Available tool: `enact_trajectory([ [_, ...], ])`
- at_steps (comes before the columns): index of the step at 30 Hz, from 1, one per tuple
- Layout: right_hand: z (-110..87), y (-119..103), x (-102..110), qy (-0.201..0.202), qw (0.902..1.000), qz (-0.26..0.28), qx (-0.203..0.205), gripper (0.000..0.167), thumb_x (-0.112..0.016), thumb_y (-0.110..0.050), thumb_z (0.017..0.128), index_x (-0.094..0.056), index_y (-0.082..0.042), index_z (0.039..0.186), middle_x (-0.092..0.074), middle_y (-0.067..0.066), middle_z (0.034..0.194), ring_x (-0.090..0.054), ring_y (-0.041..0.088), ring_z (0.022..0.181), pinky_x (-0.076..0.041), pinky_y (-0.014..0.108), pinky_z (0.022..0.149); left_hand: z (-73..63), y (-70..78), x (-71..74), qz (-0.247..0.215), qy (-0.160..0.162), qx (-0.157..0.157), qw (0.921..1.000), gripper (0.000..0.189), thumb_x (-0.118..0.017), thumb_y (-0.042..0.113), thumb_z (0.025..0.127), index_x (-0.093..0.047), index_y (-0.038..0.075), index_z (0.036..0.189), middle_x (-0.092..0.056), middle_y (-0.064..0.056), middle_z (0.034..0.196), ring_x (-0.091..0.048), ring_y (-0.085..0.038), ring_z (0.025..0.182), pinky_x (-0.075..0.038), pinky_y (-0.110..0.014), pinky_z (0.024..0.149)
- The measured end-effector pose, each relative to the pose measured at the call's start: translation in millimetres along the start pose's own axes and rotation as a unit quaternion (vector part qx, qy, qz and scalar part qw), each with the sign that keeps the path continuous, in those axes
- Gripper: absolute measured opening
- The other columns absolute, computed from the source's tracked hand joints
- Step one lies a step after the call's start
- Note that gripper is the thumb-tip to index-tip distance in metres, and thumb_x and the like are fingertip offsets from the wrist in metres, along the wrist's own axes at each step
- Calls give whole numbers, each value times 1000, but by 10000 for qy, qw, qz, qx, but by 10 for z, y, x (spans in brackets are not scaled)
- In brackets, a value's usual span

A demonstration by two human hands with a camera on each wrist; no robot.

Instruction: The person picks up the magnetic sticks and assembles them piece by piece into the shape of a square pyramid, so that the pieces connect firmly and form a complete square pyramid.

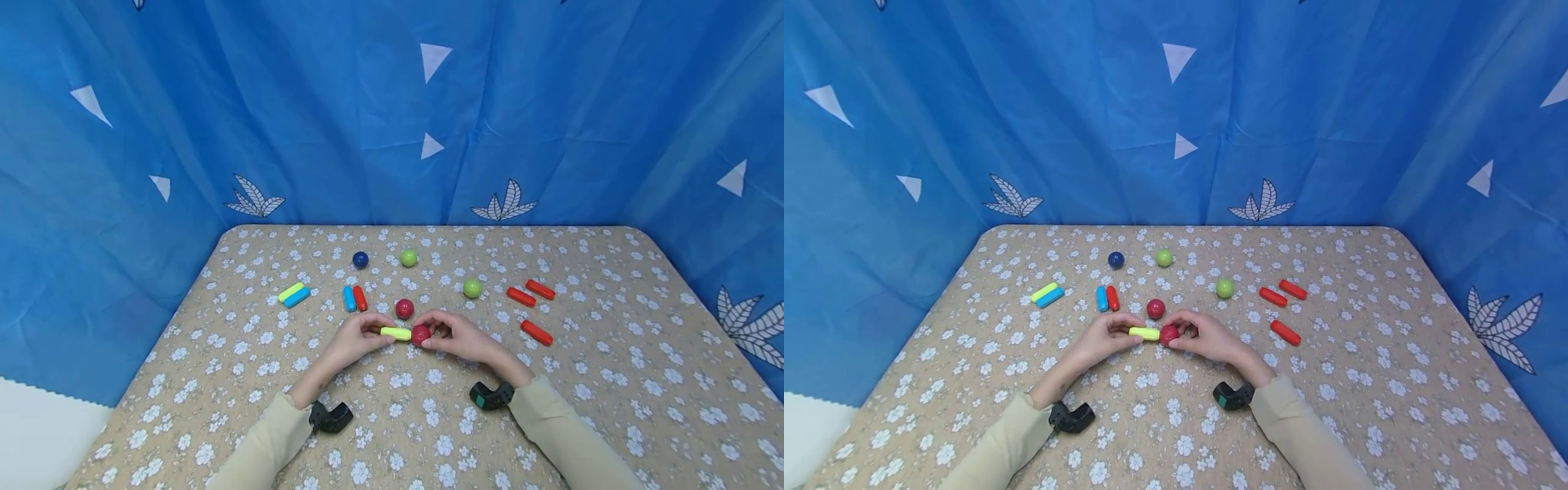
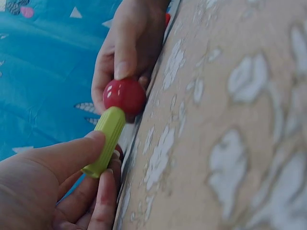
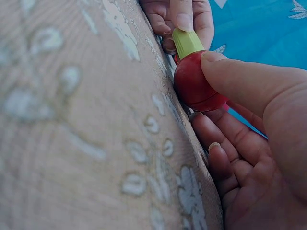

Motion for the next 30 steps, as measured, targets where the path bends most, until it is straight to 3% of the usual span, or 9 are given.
enact_trajectory([
  [4,44,-45,3,-73,9998,47,153,32,-68,-7,86,-59,-1,116,-59,7,97,-54,24,81,-45,32,69,-28,124,54,47,-43,-5,10000,19,-67,-1,84,-65,-7,102,-63,-10,96,-61,-24,86,-51,-26,71],
  [12,-18,-67,48,-255,9995,-52,164,27,-68,-17,87,-61,-11,113,-58,-2,92,-53,16,79,-46,30,68,36,-45,16,649,37,-460,9968,17,-74,7,81,-71,5,97,-64,-2,94,-59,-13,77,-51,-25,65],
  [19,-92,-131,-21,-358,9975,-515,330,35,-69,-24,87,-61,-15,120,-58,-5,105,-52,15,90,-46,32,76,-21,-71,-62,715,176,-615,9954,15,-74,8,80,-72,8,95,-63,3,85,-56,-12,69,-50,-25,58],
  [23,-91,-112,-32,-316,9974,-575,308,30,-69,-26,87,-62,-19,116,-56,-7,104,-52,14,89,-45,32,76,-13,-71,-85,713,148,-614,9955,15,-74,9,81,-71,9,96,-62,4,81,-56,-11,68,-49,-25,58],
  [27,-75,-77,-5,-223,9982,-459,309,29,-69,-24,87,-63,-18,115,-56,-6,102,-51,15,87,-45,31,75,27,-42,-20,540,294,-550,9966,15,-71,13,85,-71,7,98,-65,1,88,-59,-13,74,-50,-26,62],
  [30,-71,-62,-6,-235,9986,-378,287,30,-69,-21,87,-63,-15,115,-56,-3,102,-50,16,87,-44,32,74,65,9,80,383,576,-535,9962,17,-68,14,87,-70,6,101,-66,-1,96,-61,-17,82,-51,-30,69],
])
Point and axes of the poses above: each hand's wrist, its own z-axis towards the middle knuckle, its own x-axis out of the back of the hand, y = z × x, the point moved 9 cm from there along z, towards the middle knuckle
